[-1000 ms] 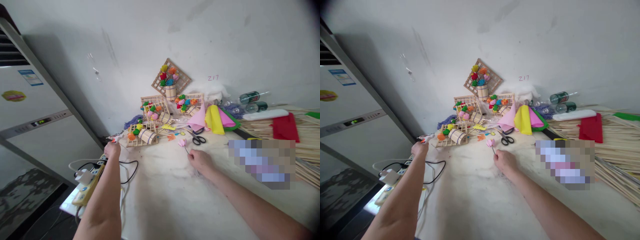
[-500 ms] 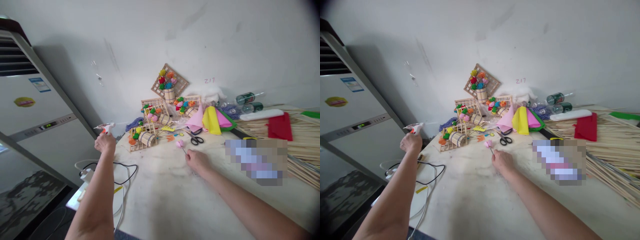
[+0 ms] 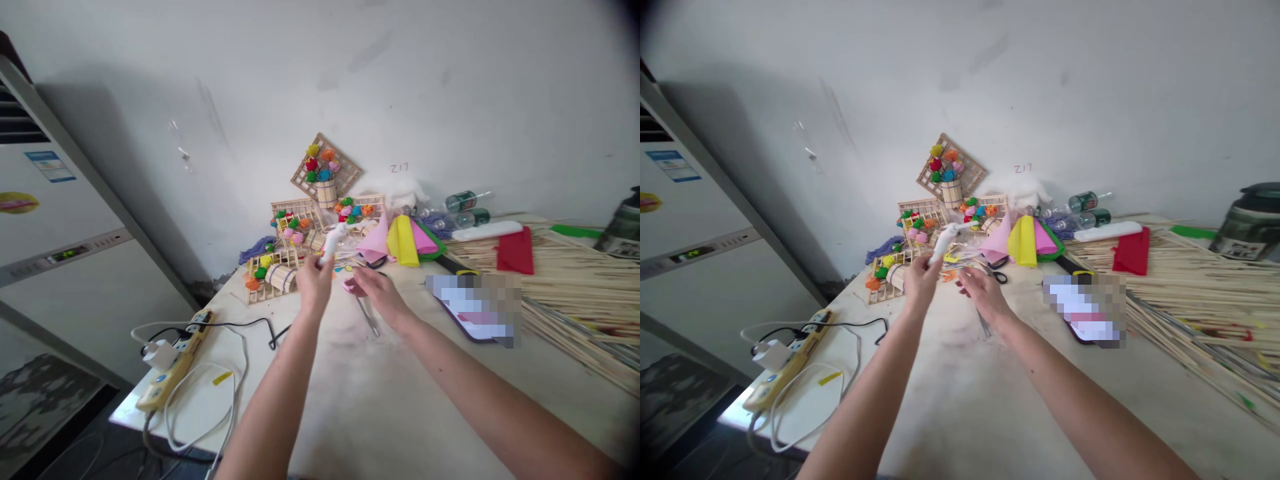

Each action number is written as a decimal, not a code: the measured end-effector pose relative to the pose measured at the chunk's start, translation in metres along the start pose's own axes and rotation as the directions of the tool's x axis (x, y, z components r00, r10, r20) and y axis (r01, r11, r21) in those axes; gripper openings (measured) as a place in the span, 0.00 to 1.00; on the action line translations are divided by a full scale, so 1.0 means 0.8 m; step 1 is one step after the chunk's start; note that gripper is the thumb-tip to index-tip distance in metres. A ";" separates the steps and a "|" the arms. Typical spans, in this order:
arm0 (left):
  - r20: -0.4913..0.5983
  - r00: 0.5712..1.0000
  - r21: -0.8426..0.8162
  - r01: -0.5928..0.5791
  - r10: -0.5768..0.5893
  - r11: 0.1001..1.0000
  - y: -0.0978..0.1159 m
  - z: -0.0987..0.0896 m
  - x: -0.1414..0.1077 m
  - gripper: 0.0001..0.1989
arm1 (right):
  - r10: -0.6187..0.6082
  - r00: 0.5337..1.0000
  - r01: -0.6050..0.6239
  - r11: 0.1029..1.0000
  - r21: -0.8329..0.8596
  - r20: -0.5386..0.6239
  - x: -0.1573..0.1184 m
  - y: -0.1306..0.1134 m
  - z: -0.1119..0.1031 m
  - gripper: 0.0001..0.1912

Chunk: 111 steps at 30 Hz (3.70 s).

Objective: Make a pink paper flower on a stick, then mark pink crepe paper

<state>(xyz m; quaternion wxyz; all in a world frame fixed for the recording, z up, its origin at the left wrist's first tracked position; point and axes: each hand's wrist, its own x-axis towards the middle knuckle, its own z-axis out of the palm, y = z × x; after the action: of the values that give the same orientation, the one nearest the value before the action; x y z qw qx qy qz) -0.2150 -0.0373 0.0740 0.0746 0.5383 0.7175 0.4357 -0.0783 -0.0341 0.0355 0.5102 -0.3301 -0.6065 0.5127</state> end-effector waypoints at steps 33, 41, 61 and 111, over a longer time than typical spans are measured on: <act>0.490 0.841 0.429 -0.461 0.229 0.777 -0.051 0.029 -0.057 0.28 | 0.059 0.977 0.067 0.828 0.557 -0.206 0.038 -0.026 -0.091 0.15; 0.751 0.621 0.093 -0.437 0.225 0.894 -0.062 0.031 -0.057 0.30 | 0.056 0.935 0.071 0.937 0.341 -0.350 0.040 -0.006 -0.076 0.18; 0.614 0.698 -0.540 0.712 -0.368 0.449 -0.054 0.108 -0.033 0.04 | 0.251 0.893 -0.291 0.955 -0.053 -0.374 0.024 0.091 -0.021 0.25; 0.708 0.703 -0.701 0.711 -0.066 0.057 -0.085 0.092 -0.018 0.08 | 0.130 0.972 -0.122 0.991 0.049 -0.198 -0.001 0.071 -0.002 0.16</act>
<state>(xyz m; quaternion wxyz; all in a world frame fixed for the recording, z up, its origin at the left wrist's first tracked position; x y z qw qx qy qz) -0.2150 -0.0120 -0.0237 0.6968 0.2267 0.3500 0.5836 -0.0834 -0.0197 -0.0194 0.5410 -0.4087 -0.5205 0.5190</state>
